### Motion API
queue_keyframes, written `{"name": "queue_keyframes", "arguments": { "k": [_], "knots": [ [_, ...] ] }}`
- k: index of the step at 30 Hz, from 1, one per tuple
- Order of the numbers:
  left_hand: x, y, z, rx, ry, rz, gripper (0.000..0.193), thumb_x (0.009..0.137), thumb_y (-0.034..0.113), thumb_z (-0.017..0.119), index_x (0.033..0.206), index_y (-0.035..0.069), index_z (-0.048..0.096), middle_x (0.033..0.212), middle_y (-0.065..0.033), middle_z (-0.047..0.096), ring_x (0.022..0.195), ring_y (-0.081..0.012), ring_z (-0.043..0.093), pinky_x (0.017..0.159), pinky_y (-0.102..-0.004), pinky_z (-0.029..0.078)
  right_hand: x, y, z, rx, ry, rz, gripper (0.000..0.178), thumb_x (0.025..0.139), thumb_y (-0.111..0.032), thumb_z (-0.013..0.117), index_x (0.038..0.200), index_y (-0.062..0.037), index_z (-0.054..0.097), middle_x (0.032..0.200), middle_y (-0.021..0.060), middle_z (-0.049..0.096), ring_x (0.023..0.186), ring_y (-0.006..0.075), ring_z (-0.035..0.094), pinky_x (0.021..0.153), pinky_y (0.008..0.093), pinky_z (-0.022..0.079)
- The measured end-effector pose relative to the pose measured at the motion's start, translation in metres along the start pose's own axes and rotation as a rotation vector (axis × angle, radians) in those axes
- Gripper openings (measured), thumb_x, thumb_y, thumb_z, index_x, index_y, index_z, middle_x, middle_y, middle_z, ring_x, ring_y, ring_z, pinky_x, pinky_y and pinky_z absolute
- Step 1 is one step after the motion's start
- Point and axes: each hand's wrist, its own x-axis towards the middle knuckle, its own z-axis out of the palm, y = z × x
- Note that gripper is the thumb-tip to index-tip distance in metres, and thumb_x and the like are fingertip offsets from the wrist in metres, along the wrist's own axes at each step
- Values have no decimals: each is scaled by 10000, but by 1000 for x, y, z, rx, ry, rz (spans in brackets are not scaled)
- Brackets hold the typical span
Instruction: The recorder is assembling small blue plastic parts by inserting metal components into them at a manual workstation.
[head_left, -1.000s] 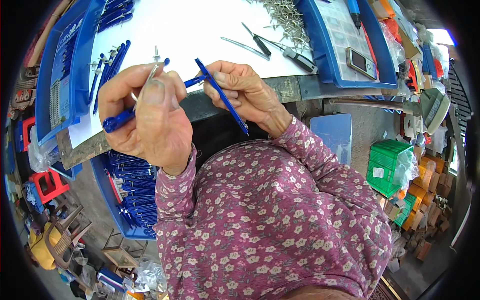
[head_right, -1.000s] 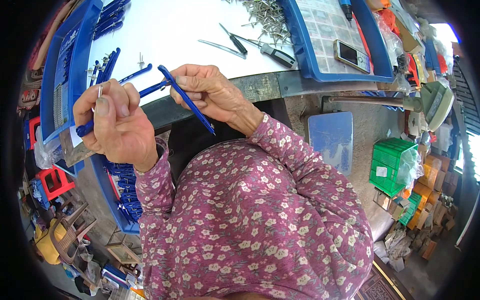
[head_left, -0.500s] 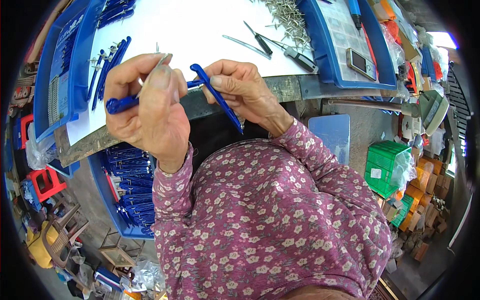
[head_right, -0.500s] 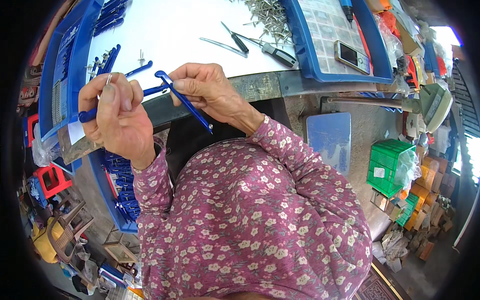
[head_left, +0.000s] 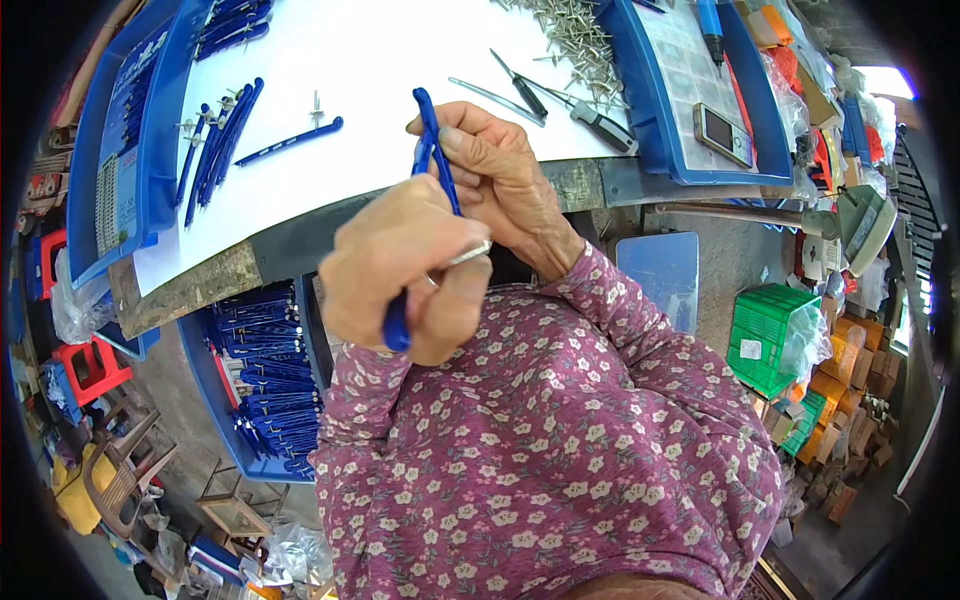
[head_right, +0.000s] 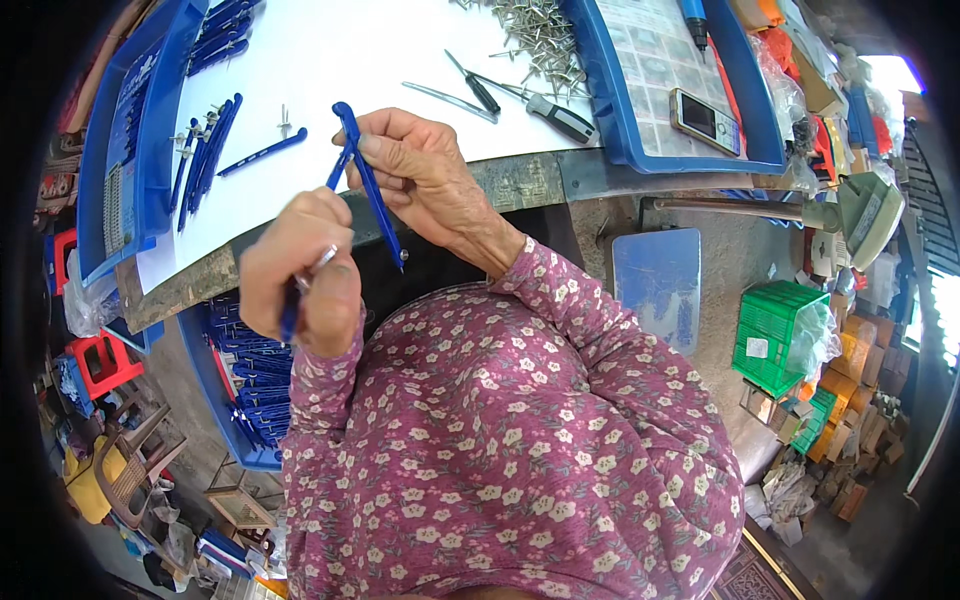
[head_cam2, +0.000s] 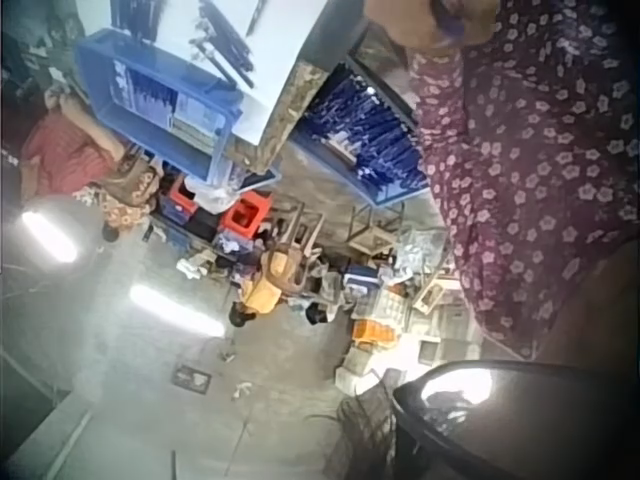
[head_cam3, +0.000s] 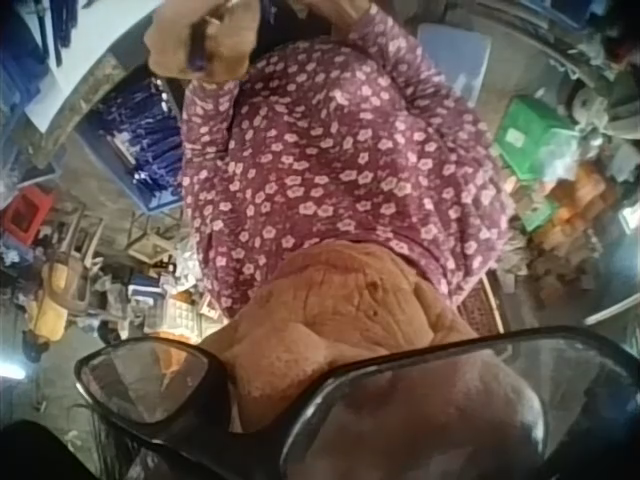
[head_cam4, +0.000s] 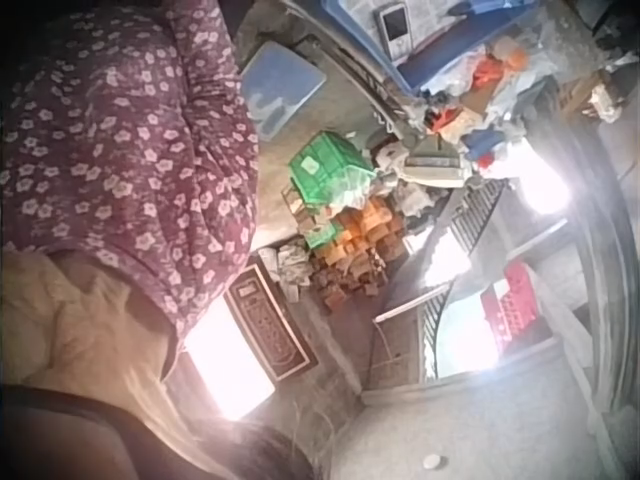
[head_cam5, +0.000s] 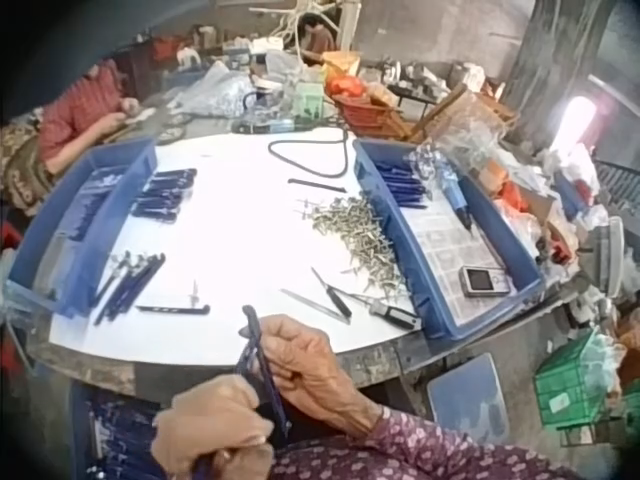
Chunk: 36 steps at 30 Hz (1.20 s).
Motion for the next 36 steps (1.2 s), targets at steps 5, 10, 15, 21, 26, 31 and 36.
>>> {"name": "queue_keyframes", "arguments": {
  "k": [5, 10, 15, 21, 26, 31, 36],
  "knots": [
    [-2, -1, -1, 6, -8, 18, 147, 682, -17, 626, 822, -3, 587, 641, -91, 554, 513, -175, 503, 478, -260, 397, 1, 2, -2, 7, -1, -34, 243, 874, -114, 539, 1048, 56, 520, 683, -18, 491, 520, 13, 295, 452, 145, 233],
    [-1, 2, -22, -28, -64, -198, 137, 776, 65, 613, 891, -6, 591, 802, -114, 608, 638, -142, 553, 550, -229, 430, 0, 3, -5, -56, 1, -12, 242, 867, -124, 556, 1031, 53, 534, 677, -24, 487, 507, 10, 292, 448, 147, 233],
    [13, -8, -29, -372, 244, -291, 206, 813, 124, 590, 922, -42, 538, 812, -92, 579, 600, -84, 480, 530, -230, 413, 0, 6, -9, -185, -38, -52, 228, 840, -147, 603, 979, 32, 577, 720, 68, 608, 489, 7, 397, 412, 135, 258],
    [20, -13, -31, -392, 159, -244, 327, 865, 212, 539, 968, -95, 495, 730, -99, 536, 560, -88, 423, 497, -245, 358, 4, 4, -7, -222, -16, -46, 228, 839, -150, 607, 975, 30, 576, 726, 62, 611, 504, 10, 422, 417, 133, 271],
    [34, -20, -40, -403, 131, -296, 352, 898, 223, 481, 1075, -79, 442, 645, -74, 480, 563, -98, 406, 526, -250, 345, 9, -2, -9, -245, -54, -32, 232, 863, -141, 567, 1013, 35, 545, 769, 100, 610, 504, 16, 394, 433, 132, 263],
    [43, -26, -52, -527, 136, -341, 381, 927, 249, 408, 1160, -49, 359, 622, -72, 442, 558, -118, 365, 558, -281, 330, 18, -2, -2, -215, -31, 9, 219, 874, -132, 551, 1010, 39, 534, 771, 98, 603, 514, 19, 401, 439, 132, 277],
    [45, -30, -65, -540, 208, -340, 334, 933, 221, 408, 1127, -52, 405, 619, -68, 440, 550, -106, 358, 523, -266, 320, 23, -1, 4, -291, 0, 41, 195, 879, -132, 544, 990, 27, 528, 773, 104, 599, 526, 20, 398, 452, 137, 300]
  ]
}}
